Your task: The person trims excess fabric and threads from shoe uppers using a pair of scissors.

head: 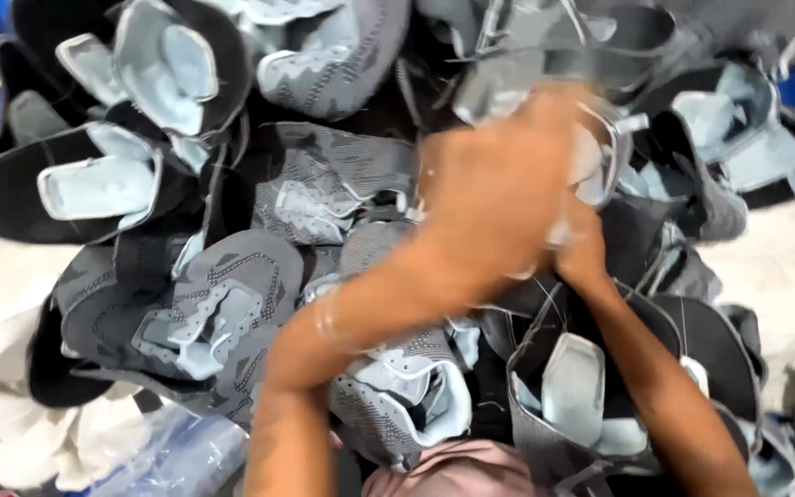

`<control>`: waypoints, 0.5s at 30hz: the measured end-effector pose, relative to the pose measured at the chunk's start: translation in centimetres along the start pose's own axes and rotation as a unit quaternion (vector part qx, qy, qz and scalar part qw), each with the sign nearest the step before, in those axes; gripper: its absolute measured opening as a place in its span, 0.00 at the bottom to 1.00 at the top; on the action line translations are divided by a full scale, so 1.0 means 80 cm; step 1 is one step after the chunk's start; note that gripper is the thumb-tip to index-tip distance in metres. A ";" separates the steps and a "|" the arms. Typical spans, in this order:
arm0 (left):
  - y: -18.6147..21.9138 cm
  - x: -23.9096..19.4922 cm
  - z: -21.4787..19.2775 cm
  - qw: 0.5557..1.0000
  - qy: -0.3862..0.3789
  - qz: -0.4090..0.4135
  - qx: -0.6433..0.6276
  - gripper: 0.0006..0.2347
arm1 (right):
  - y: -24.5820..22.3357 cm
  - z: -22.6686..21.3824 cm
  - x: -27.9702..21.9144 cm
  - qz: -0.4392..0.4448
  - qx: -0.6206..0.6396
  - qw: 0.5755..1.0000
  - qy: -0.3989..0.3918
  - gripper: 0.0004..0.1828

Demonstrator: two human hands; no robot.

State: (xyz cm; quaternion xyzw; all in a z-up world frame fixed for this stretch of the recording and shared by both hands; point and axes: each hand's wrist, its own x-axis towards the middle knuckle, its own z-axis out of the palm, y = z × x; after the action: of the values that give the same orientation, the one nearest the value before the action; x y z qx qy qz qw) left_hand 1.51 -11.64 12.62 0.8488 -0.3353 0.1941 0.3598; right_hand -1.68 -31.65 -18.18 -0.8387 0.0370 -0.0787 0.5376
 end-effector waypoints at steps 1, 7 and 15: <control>0.003 -0.004 0.029 1.000 0.013 -0.007 0.011 0.14 | -0.042 0.001 0.000 -0.013 0.000 1.000 -0.013 0.14; -0.029 -0.019 0.076 0.995 -0.023 0.078 0.053 0.15 | -0.122 -0.009 -0.006 0.046 0.152 0.987 -0.038 0.08; -0.161 -0.060 0.054 0.986 0.035 0.147 0.065 0.17 | -0.047 -0.012 0.002 -0.027 0.149 0.988 -0.023 0.16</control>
State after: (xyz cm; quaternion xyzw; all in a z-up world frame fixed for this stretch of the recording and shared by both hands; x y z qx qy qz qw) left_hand 7.62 -6.15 0.79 0.8047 -0.4305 0.2957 0.2825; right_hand -1.80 -30.93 -14.40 -0.7517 -0.0103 -0.0786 0.6548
